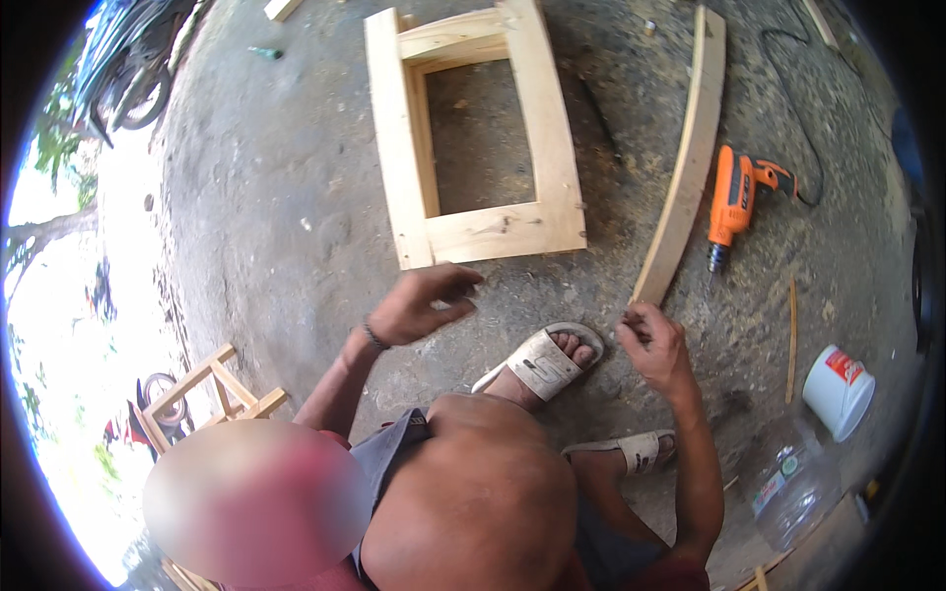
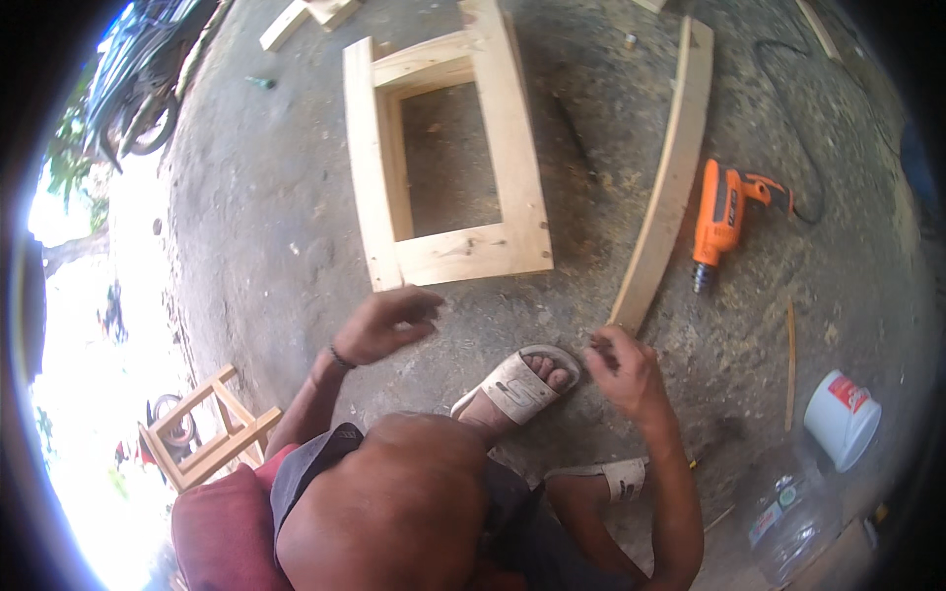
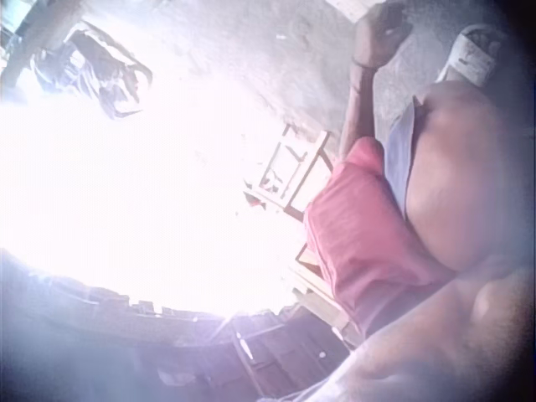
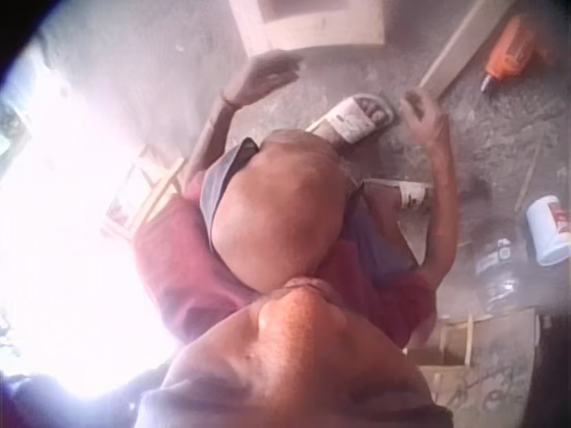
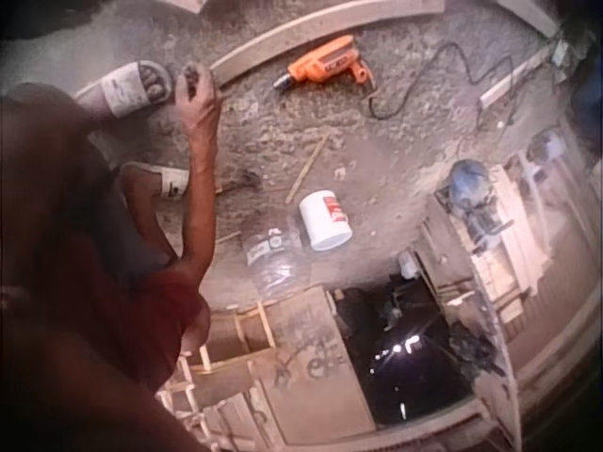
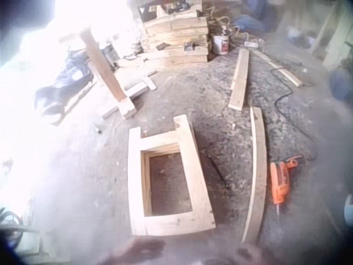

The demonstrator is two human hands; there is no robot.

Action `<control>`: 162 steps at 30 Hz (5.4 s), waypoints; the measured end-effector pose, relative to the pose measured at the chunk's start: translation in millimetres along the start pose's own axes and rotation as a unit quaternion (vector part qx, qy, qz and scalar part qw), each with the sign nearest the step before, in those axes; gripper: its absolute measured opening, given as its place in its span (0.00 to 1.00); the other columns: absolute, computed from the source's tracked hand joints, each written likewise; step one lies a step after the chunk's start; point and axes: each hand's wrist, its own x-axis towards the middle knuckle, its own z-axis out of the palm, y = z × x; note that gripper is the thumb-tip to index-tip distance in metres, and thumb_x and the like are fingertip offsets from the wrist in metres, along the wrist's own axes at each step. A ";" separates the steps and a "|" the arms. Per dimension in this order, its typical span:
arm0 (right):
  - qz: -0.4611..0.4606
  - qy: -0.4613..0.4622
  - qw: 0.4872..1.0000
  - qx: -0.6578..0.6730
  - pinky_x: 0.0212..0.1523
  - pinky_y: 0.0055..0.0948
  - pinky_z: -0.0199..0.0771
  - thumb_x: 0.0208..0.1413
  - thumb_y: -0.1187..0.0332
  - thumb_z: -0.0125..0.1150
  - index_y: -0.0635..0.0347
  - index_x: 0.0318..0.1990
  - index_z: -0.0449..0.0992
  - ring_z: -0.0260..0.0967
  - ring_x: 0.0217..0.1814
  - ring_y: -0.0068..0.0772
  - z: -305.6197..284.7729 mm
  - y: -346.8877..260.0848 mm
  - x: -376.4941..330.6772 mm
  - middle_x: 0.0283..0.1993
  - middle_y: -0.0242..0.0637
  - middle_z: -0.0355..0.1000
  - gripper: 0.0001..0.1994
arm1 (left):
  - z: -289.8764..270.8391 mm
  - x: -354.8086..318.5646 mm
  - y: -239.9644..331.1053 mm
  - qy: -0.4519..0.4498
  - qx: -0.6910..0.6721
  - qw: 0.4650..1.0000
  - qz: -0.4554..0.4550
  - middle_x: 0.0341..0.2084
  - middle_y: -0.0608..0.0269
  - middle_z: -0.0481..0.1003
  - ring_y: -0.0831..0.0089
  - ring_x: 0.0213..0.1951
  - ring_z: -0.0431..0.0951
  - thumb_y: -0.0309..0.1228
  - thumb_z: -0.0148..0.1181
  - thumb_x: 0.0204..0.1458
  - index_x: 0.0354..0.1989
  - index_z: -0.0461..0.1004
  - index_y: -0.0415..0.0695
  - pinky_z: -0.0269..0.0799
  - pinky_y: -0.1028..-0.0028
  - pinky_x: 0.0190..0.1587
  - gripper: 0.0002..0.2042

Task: The person selects nails from a plastic container and hammers them into a wooden frame, then applies wood glue to another piece of wood to join components together.

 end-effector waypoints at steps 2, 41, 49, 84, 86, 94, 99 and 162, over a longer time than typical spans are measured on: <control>-0.072 -0.039 0.994 0.076 0.35 0.35 0.80 0.55 0.73 0.64 0.65 0.45 0.75 0.80 0.36 0.39 20.5 -33.3 28.8 0.37 0.44 0.79 0.11 | -29.3 -22.6 -21.0 0.126 -0.095 0.986 -0.059 0.38 0.60 0.78 0.76 0.40 0.78 0.27 0.60 0.60 0.47 0.77 0.37 0.76 0.72 0.44 0.10; -0.384 0.040 0.912 -0.138 0.36 0.31 0.79 0.55 0.62 0.64 0.54 0.33 0.81 0.76 0.36 0.34 219.7 -123.0 167.0 0.30 0.35 0.77 0.07 | 13.7 -14.2 -97.0 0.528 0.172 0.828 0.080 0.40 0.55 0.78 0.64 0.44 0.79 0.19 0.67 0.48 0.40 0.81 0.39 0.74 0.69 0.47 0.10; -0.325 -0.068 0.913 -0.237 0.44 0.38 0.81 0.55 0.68 0.57 0.62 0.49 0.72 0.75 0.49 0.41 150.9 -123.0 133.9 0.43 0.44 0.72 0.15 | 17.1 -15.3 -156.1 0.495 0.268 0.815 0.134 0.54 0.52 0.72 0.61 0.54 0.74 0.21 0.67 0.49 0.54 0.73 0.42 0.73 0.65 0.53 0.21; 0.471 0.470 0.670 -0.330 0.44 0.38 0.70 0.51 0.66 0.64 0.58 0.43 0.74 0.72 0.44 0.40 -34.2 73.9 -288.6 0.39 0.37 0.75 0.13 | 383.3 37.1 319.9 -0.857 -0.029 0.391 0.334 0.42 0.53 0.76 0.59 0.47 0.76 0.46 0.54 0.60 0.46 0.77 0.39 0.73 0.59 0.49 0.21; 0.462 0.500 0.643 -0.350 0.42 0.38 0.70 0.50 0.68 0.62 0.59 0.43 0.74 0.72 0.43 0.40 -24.3 71.6 -303.8 0.35 0.36 0.74 0.12 | 421.9 68.0 316.0 -0.637 0.218 0.309 0.672 0.48 0.53 0.75 0.60 0.54 0.74 0.42 0.58 0.56 0.52 0.76 0.42 0.73 0.60 0.55 0.20; 0.444 0.440 0.697 -0.353 0.35 0.41 0.77 0.48 0.69 0.59 0.62 0.38 0.75 0.76 0.36 0.39 -78.2 47.3 -320.8 0.30 0.39 0.74 0.10 | 508.8 120.1 257.3 -0.273 0.305 0.299 0.862 0.53 0.65 0.72 0.72 0.62 0.66 0.33 0.57 0.51 0.52 0.76 0.51 0.55 0.63 0.69 0.17; 0.444 0.381 0.788 -0.189 0.32 0.43 0.78 0.53 0.69 0.56 0.68 0.33 0.77 0.78 0.33 0.47 -128.2 30.7 -339.6 0.30 0.50 0.76 0.09 | 514.2 120.7 272.6 -0.280 0.287 0.347 0.848 0.51 0.64 0.71 0.66 0.59 0.68 0.31 0.58 0.48 0.46 0.77 0.49 0.60 0.60 0.64 0.15; 0.492 0.791 0.359 -0.053 0.53 0.41 0.74 0.55 0.46 0.58 0.58 0.46 0.80 0.75 0.50 0.54 -207.1 227.9 -371.0 0.48 0.52 0.77 0.24 | 511.8 121.2 259.8 -0.344 0.236 0.392 0.820 0.45 0.67 0.74 0.66 0.54 0.72 0.28 0.57 0.48 0.39 0.80 0.50 0.73 0.65 0.56 0.11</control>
